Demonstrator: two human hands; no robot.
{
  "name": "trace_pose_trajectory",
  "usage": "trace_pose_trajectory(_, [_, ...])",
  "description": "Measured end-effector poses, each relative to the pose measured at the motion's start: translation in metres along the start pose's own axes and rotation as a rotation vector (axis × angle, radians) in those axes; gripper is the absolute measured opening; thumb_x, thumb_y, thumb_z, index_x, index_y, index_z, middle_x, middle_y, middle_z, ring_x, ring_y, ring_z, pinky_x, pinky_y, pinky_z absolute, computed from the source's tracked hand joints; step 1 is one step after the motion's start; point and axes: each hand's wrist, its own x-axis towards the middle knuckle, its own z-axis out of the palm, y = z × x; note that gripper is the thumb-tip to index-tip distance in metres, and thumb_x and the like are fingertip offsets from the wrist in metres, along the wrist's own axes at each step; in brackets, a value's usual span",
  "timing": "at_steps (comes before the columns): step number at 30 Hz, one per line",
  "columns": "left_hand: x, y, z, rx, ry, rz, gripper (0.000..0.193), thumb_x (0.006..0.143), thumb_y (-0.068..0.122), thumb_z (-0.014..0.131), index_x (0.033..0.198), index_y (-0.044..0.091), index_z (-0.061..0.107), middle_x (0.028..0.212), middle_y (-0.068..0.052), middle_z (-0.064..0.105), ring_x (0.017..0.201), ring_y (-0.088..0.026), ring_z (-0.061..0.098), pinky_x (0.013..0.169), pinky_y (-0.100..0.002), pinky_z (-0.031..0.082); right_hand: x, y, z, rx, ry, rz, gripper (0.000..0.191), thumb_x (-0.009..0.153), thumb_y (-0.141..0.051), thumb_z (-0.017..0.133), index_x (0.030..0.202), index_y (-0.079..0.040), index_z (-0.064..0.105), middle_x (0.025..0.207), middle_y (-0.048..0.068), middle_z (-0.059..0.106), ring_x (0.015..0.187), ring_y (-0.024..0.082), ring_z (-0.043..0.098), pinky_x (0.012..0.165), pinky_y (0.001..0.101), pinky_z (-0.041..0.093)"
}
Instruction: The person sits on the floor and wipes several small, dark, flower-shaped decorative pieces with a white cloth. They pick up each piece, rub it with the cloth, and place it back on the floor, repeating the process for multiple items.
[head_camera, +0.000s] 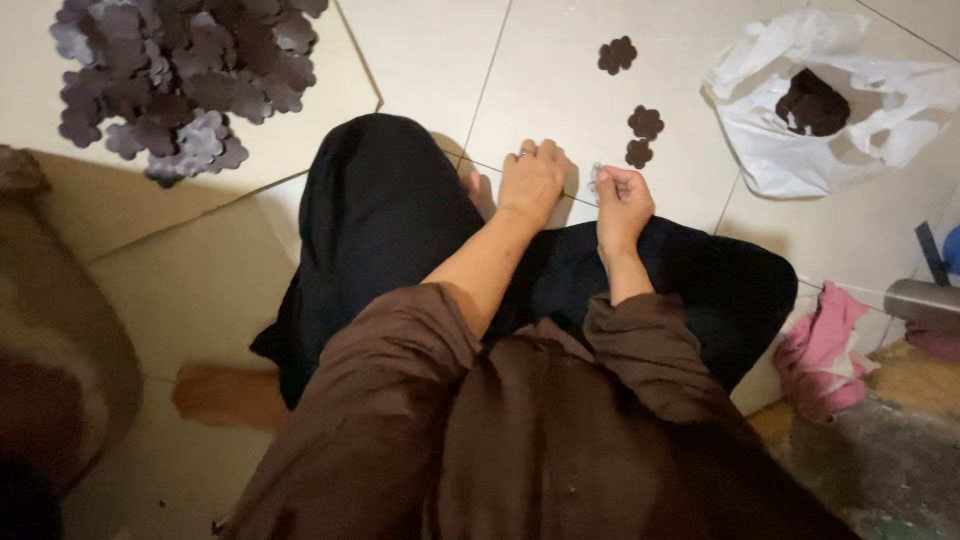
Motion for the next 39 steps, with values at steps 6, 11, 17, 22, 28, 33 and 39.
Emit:
trace_pose_trajectory(6, [-0.001, -0.001, -0.003, -0.215, -0.210, -0.070, 0.030, 0.084, 0.013, 0.073, 0.113, 0.007, 0.066, 0.114, -0.016, 0.067, 0.106, -0.035, 0.069, 0.084, -0.044, 0.058, -0.002, -0.002, 0.001, 0.040, -0.035, 0.031, 0.010, 0.098, -0.011, 0.070, 0.103, -0.003, 0.067, 0.092, 0.003, 0.071, 0.078, 0.008, 0.065, 0.067, 0.0221, 0.052])
trace_pose_trajectory(11, [0.006, -0.002, -0.006, -0.595, -0.060, -0.227, 0.016, 0.083, 0.012, 0.073, 0.098, 0.006, 0.075, 0.094, -0.014, 0.074, 0.092, -0.033, 0.072, 0.080, -0.043, 0.056, -0.002, -0.005, -0.001, 0.095, -0.048, 0.046, 0.011, 0.101, -0.013, 0.068, 0.110, -0.006, 0.066, 0.097, 0.001, 0.071, 0.083, 0.008, 0.065, 0.068, 0.0224, 0.053])
trace_pose_trajectory(17, [0.023, -0.010, -0.026, -1.459, 0.053, -0.321, 0.013, 0.087, -0.001, 0.074, 0.100, 0.003, 0.074, 0.080, -0.004, 0.069, 0.074, -0.017, 0.066, 0.071, -0.032, 0.054, 0.002, -0.010, -0.003, 0.258, 0.003, 0.163, 0.013, 0.101, -0.013, 0.067, 0.112, -0.008, 0.066, 0.098, 0.000, 0.069, 0.082, 0.007, 0.062, 0.065, 0.0223, 0.050])
trace_pose_trajectory(22, [0.014, -0.018, -0.044, -1.267, 0.514, 0.038, 0.022, 0.080, -0.013, 0.069, 0.093, 0.005, 0.070, 0.112, -0.005, 0.065, 0.104, -0.018, 0.070, 0.089, -0.032, 0.061, 0.003, -0.014, 0.000, 0.265, 0.000, 0.181, 0.013, 0.100, -0.013, 0.067, 0.112, -0.008, 0.065, 0.098, -0.002, 0.069, 0.082, 0.006, 0.061, 0.064, 0.0211, 0.050])
trace_pose_trajectory(28, [0.000, -0.021, -0.058, -0.927, 0.684, 0.170, 0.021, 0.075, -0.009, 0.076, 0.087, 0.006, 0.068, 0.116, -0.008, 0.061, 0.107, -0.024, 0.064, 0.090, -0.035, 0.055, 0.001, -0.017, 0.000, 0.240, -0.007, 0.192, 0.014, 0.099, -0.014, 0.068, 0.111, -0.008, 0.066, 0.097, -0.001, 0.070, 0.081, 0.005, 0.062, 0.063, 0.0201, 0.049])
trace_pose_trajectory(33, [-0.006, -0.026, -0.064, -0.782, 0.812, 0.224, 0.023, 0.072, -0.003, 0.083, 0.084, 0.009, 0.067, 0.117, -0.005, 0.063, 0.108, -0.027, 0.062, 0.091, -0.037, 0.052, 0.000, -0.018, 0.000, 0.193, -0.015, 0.199, 0.014, 0.100, -0.016, 0.068, 0.111, -0.007, 0.066, 0.096, 0.000, 0.070, 0.080, 0.005, 0.063, 0.064, 0.0196, 0.049])
trace_pose_trajectory(39, [-0.010, -0.027, -0.057, -0.858, 0.766, 0.159, 0.023, 0.074, -0.008, 0.074, 0.088, 0.007, 0.066, 0.114, -0.007, 0.068, 0.108, -0.025, 0.064, 0.092, -0.037, 0.054, 0.000, -0.016, -0.002, 0.186, -0.030, 0.187, 0.016, 0.099, -0.017, 0.068, 0.111, -0.006, 0.066, 0.096, 0.000, 0.072, 0.081, 0.006, 0.063, 0.063, 0.0196, 0.049])
